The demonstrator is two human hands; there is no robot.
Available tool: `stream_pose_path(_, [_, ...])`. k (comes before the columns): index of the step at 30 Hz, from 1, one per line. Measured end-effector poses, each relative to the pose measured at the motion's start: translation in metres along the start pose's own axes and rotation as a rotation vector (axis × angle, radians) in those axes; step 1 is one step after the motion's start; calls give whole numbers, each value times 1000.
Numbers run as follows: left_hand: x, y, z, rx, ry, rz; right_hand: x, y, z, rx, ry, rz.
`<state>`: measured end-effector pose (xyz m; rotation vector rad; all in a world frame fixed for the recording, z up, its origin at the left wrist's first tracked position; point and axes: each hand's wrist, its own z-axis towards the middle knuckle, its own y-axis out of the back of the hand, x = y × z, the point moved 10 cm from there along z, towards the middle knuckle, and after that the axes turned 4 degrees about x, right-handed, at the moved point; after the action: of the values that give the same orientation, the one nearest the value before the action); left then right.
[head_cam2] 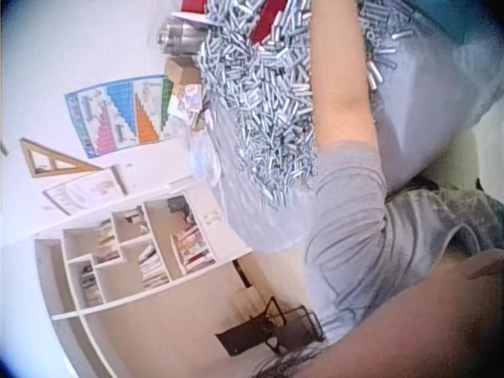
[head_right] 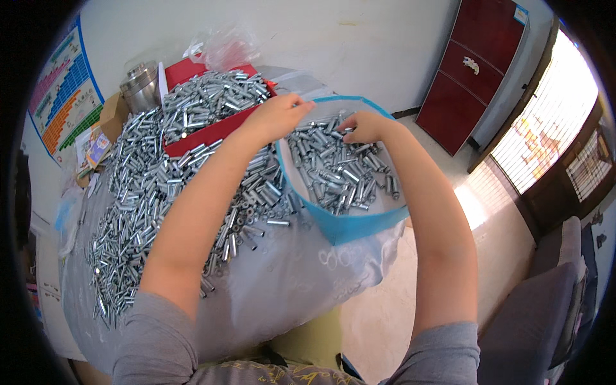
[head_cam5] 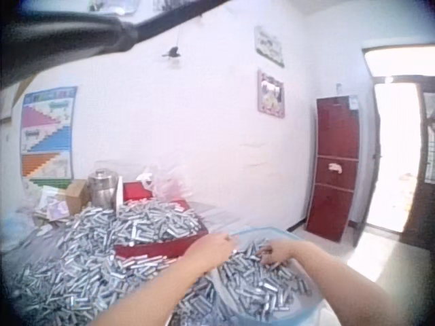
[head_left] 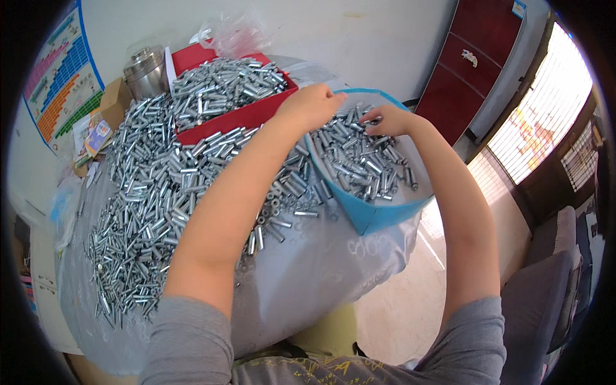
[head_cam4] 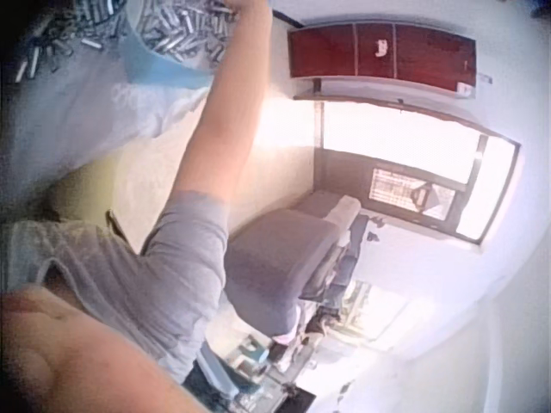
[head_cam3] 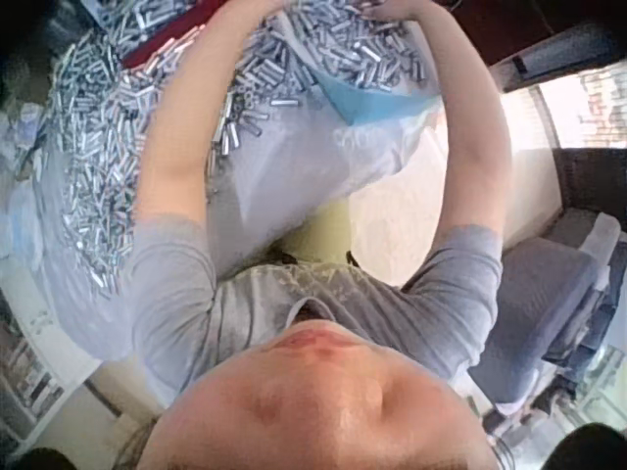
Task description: The person sits at a table covered with a large pile of metal bolts and washers. They repeatedly pick up a bolt and a washer, thread the washer onto the bolt, and place the assembled unit into a blue container. The process is continuous and repetitive throughout the clip.
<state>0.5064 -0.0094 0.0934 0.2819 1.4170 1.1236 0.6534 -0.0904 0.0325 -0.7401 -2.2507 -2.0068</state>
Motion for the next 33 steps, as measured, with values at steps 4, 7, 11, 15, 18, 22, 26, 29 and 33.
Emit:
stream_pose_path(4, [4,-48,46,59,39,-13,-24,7,27,-41,-33,-192])
stream_pose_path(7, [3,-66,44,92,58,53,-35,-1,36,-21,-155,-311])
stream_pose_path(11, [-4,-71,38,105,13,101,-30,-7,44,25,-259,-399])
stream_pose_path(15, [-10,-62,27,51,-40,65,-43,-9,56,-85,-388,-316])
stream_pose_path(18, [-7,-49,16,23,-56,24,-37,0,38,-257,-518,-137])
stream_pose_path(22, [-8,-25,-7,-42,-33,-31,-35,12,33,-349,-446,103])
stream_pose_path(26, [6,19,-39,-244,-86,-305,61,39,0,-400,61,842])
stream_pose_path(29, [13,46,-67,-324,-117,-591,150,54,-39,-445,380,1032])
stream_pose_path(33, [9,99,-119,-336,-141,-748,241,36,-63,-309,570,1235])
